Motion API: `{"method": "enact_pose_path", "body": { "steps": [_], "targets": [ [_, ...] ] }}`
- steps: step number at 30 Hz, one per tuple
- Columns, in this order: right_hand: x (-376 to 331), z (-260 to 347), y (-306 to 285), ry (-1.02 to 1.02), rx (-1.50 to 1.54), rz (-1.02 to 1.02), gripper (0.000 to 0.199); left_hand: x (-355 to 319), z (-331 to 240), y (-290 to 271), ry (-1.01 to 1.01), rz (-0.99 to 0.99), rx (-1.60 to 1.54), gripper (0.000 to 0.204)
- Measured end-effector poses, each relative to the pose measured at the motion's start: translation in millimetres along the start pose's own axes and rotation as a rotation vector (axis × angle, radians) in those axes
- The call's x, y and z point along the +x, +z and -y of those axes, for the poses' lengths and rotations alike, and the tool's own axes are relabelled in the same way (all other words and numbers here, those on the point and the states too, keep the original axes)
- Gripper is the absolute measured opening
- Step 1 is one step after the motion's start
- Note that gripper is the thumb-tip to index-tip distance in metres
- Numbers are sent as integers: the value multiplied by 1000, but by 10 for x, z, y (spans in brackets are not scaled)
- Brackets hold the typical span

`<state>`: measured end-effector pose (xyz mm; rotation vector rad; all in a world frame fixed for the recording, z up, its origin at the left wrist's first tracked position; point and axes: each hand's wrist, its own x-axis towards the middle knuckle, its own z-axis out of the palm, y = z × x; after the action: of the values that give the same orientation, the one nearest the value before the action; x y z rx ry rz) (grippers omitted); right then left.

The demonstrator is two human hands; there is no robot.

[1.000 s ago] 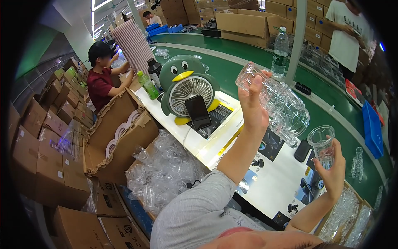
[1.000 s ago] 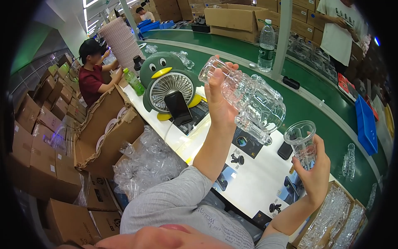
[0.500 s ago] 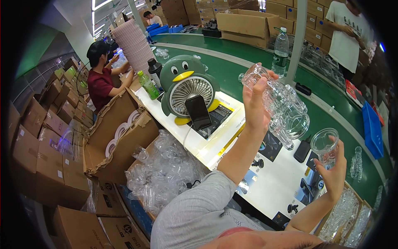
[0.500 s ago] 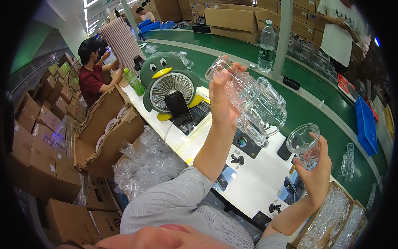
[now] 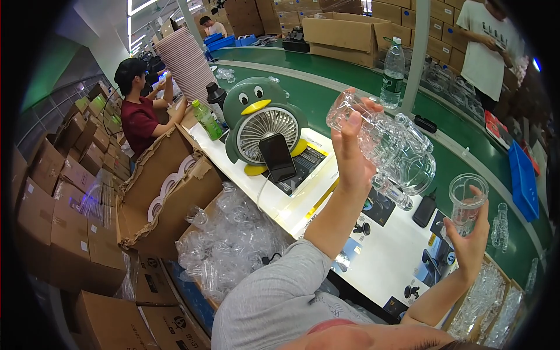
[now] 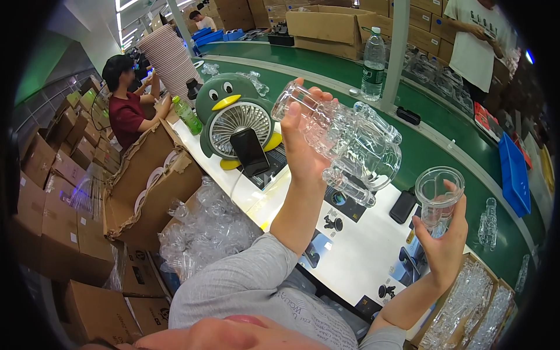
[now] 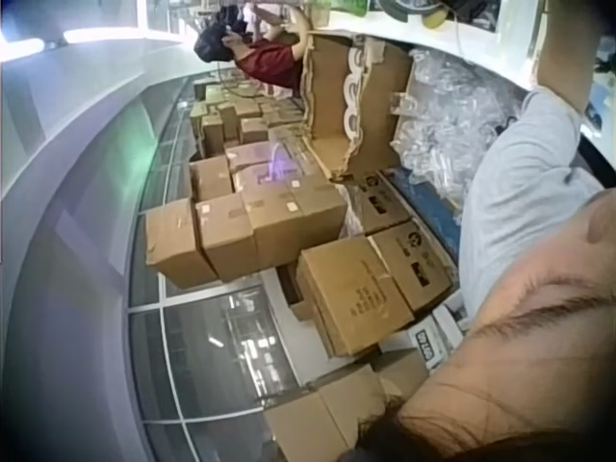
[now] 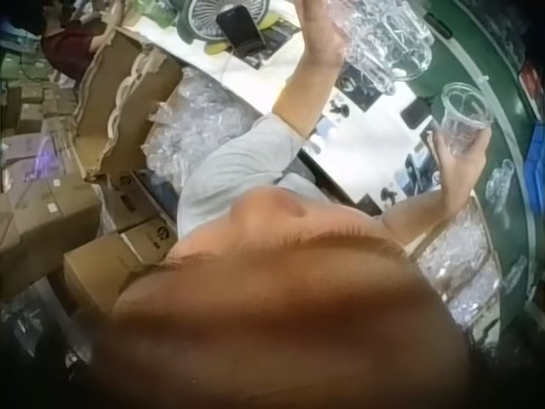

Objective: Assembling clear plastic pitchers by applying adhesive and fitting components together on an assembly line.

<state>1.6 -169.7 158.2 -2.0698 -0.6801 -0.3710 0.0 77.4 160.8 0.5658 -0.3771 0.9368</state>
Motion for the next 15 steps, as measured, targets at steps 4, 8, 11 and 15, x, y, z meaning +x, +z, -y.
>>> {"method": "enact_pose_path", "body": {
  "steps": [4,8,11,15],
  "targets": [
    [-6,-20,19,11,46,10,61,-28,-92,10,17,7,-21,49],
    [-9,-43,23,-33,6,-53,61,-70,-123,78,9,10,-56,52],
    [-13,-72,29,-58,18,-62,61,-79,-154,70,20,29,-50,54],
    [-10,-70,41,-30,96,-63,59,-86,-180,70,33,27,-61,55]
  ]
}}
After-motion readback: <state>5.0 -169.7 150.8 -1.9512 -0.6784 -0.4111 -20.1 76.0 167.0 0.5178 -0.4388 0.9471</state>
